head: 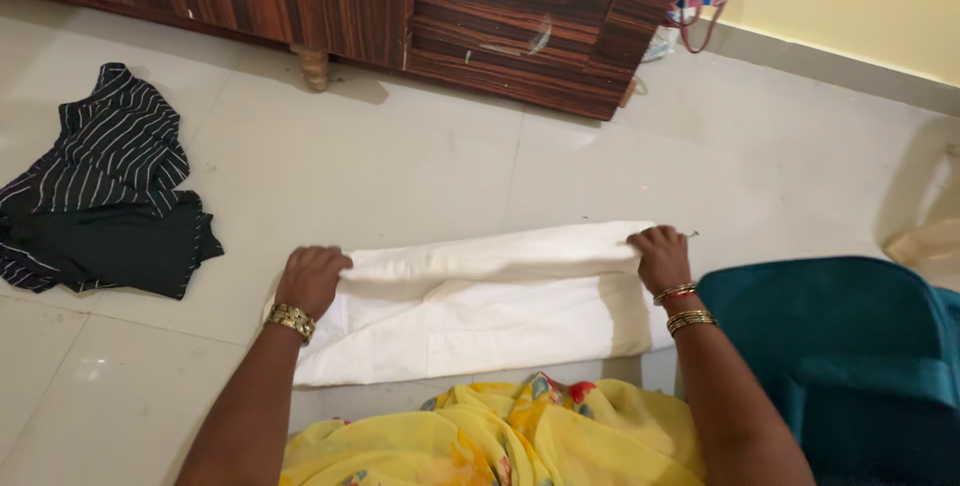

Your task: The person buttons a white shirt and then folds it by bringing the sides and sleeves together on the floor before smoothing it out.

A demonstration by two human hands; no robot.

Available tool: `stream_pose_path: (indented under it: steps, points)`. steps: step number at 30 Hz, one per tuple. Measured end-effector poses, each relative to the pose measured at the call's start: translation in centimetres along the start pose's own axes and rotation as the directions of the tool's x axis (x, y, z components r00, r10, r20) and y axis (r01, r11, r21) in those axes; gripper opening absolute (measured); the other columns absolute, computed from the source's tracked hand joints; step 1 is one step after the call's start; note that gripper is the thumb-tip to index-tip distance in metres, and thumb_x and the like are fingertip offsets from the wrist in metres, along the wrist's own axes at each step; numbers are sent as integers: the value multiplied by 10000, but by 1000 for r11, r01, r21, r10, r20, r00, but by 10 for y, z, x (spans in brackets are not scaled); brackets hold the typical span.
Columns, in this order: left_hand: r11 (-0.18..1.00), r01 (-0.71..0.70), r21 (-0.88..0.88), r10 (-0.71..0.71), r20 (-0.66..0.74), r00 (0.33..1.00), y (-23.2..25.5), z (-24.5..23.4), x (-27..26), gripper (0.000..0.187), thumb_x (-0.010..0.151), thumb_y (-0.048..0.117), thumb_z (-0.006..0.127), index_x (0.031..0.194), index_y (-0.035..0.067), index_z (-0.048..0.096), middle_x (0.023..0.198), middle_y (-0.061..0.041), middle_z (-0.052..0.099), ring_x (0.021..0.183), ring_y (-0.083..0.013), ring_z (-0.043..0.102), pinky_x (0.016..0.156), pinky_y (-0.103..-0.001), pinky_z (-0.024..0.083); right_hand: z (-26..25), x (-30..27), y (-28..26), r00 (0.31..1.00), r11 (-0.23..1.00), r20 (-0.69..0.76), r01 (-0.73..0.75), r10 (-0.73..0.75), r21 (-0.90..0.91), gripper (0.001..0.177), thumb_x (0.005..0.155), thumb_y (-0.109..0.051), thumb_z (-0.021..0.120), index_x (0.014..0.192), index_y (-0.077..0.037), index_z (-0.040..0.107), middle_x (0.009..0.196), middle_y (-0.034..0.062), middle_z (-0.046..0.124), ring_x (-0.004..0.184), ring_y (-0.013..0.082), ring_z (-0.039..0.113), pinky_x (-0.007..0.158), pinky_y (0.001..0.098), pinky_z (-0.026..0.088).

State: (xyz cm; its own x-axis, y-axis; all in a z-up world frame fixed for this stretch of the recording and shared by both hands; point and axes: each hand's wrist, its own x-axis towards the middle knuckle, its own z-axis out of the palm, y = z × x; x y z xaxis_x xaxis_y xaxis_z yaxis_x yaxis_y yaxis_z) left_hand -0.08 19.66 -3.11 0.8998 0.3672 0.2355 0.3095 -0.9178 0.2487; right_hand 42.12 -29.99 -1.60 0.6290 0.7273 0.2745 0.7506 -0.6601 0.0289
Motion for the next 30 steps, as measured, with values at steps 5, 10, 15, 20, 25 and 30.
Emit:
stream_pose_path:
  steps: [5, 10, 15, 20, 25, 30]
  points:
    - [988, -12, 157, -41, 329, 943, 24, -3, -24, 273, 753, 209, 653, 993, 247, 776, 1241, 33, 662, 1263, -189, 530, 1180, -528, 256, -12, -34, 0, 897, 982, 405, -186, 177, -16, 482, 732, 76, 571, 1046, -251, 734, 1191, 6, 656, 1263, 284, 486, 1046, 492, 357]
    - [992, 92, 91, -99, 68, 993, 92, 21, -16, 318, 910, 475, 615, 1102, 252, 737, 1380, 27, 604, 1381, -226, 461, 1271, -595, 210, -9, -25, -9, 945, 945, 114, -317, 307, 79, 369, 764, 54, 588, 1002, -182, 741, 1187, 77, 702, 1203, 314, 584, 988, 460, 478]
    - [973, 212, 88, -227, 209, 951, 183, 49, -4, 792, 816, 738, 548, 1517, 383, 445, 1636, -28, 305, 1505, -404, 120, 1052, -832, 2, 58, -8, -142, 998, 739, 7, -45, 55, 672, 282, 931, -42, 559, 1187, -46, 677, 1286, 182, 670, 1259, 371, 594, 1111, 453, 458]
    - [893, 214, 396, -369, 372, 852, 204, 58, -16, 882, 840, 767, 471, 1608, 453, 171, 1703, -28, 116, 1540, -427, 5, 1011, -848, -23, 38, -22, -291, 885, 736, 285, 91, -369, 670, 734, 914, -376, 612, 1556, -96, 392, 1640, 148, 355, 1543, 300, 274, 1251, 478, 195]
    - [922, 286, 262, -374, 402, 836, 204, 55, -13, 908, 811, 849, 420, 1589, 447, 179, 1694, -35, 104, 1545, -423, -16, 1038, -850, -16, 20, 1, -244, 769, 916, 547, 123, -331, 382, 812, 946, -630, 488, 1592, -195, 259, 1685, 66, 193, 1558, 257, 113, 1240, 486, 64]
    - [914, 289, 285, -392, 437, 809, 207, 50, -7, 920, 809, 882, 397, 1584, 445, 163, 1691, -35, 90, 1543, -420, -36, 1039, -843, -20, 17, 18, -105, 885, 924, 440, -286, 153, 254, 753, 948, -583, 490, 1593, -225, 337, 1700, 16, 280, 1597, 192, 204, 1295, 438, 123]
